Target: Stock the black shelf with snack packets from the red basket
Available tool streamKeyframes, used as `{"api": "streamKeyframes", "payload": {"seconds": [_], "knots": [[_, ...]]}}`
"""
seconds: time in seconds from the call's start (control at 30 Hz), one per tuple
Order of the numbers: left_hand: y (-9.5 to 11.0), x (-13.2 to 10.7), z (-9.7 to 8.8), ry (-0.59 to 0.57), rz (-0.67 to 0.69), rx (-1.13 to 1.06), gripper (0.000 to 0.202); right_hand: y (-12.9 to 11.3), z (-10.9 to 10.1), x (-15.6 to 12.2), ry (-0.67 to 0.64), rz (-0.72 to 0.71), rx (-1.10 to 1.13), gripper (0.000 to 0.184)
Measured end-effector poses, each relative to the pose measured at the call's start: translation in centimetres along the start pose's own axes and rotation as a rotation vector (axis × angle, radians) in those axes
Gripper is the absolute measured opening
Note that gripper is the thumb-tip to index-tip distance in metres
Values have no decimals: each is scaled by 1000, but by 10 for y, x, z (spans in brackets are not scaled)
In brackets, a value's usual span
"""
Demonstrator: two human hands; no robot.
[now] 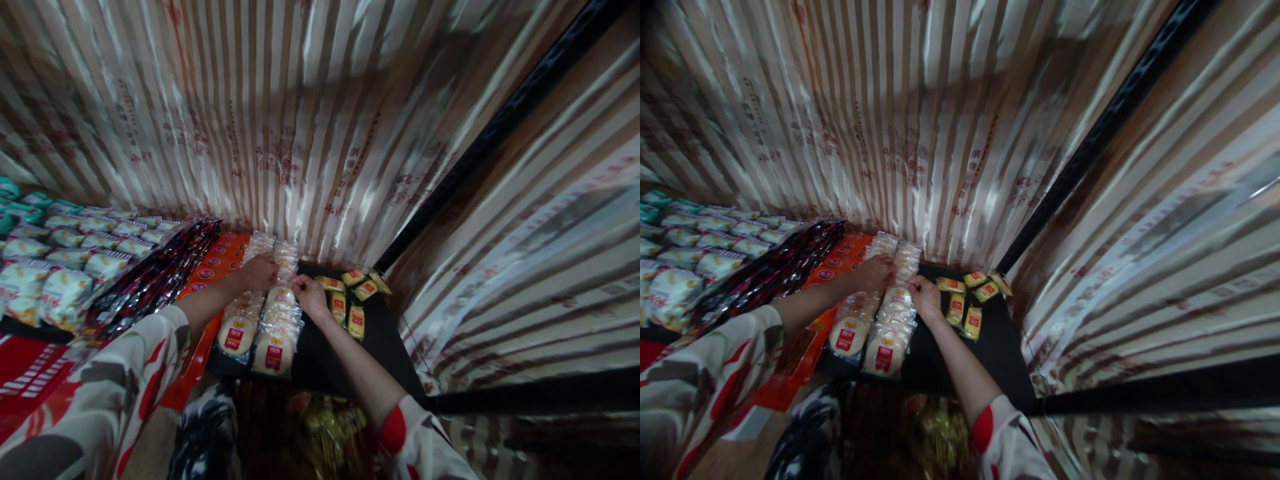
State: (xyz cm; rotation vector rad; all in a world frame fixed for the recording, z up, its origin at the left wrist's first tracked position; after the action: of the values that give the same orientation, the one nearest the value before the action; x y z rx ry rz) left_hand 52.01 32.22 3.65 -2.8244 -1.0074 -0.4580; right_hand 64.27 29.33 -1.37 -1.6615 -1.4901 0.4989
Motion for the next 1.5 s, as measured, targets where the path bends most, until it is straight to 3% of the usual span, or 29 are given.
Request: {"api": "streamKeyframes", "payload": {"seconds": [0.17,0.3,0.4,0.5,0.57,0.73,0.9,1.07,1.33,1.5], "knots": [[-1,-3,5,1,-28,32,13,3,-10,-6,62,22,25,19],[1,-5,2,13,-48,48,14,10,-27,-16,84,39,-83,23],[3,-6,0,-3,-64,56,14,17,-26,-25,-37,74,-77,29],[4,-6,-2,-14,-77,61,14,20,-13,-34,-237,120,103,31],[6,-6,-3,-16,-74,74,14,20,-7,-37,-288,143,221,30],[14,-9,-10,18,-24,129,17,18,-4,-32,-241,95,268,28],[27,-13,-23,83,57,98,16,8,-10,-25,-130,27,93,22],[36,-20,-19,-5,104,55,19,0,-14,-23,-46,26,2,19],[27,-22,-9,7,4,55,13,8,-10,-26,-44,18,98,28],[27,-20,-8,-55,-56,57,14,7,-26,-35,17,12,23,30]]}}
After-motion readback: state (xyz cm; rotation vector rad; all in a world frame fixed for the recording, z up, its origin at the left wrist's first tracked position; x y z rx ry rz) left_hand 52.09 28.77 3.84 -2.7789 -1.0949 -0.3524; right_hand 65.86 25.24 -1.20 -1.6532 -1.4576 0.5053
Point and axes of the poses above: each hand's wrist, its own x-axis towards the middle knuckle, its own z-axis out of the palm, y = z × x, the point moved 8 cm from there along x, towards the middle knuckle, and after that the axes turned 8 degrees about y, right-handed, at the moved point
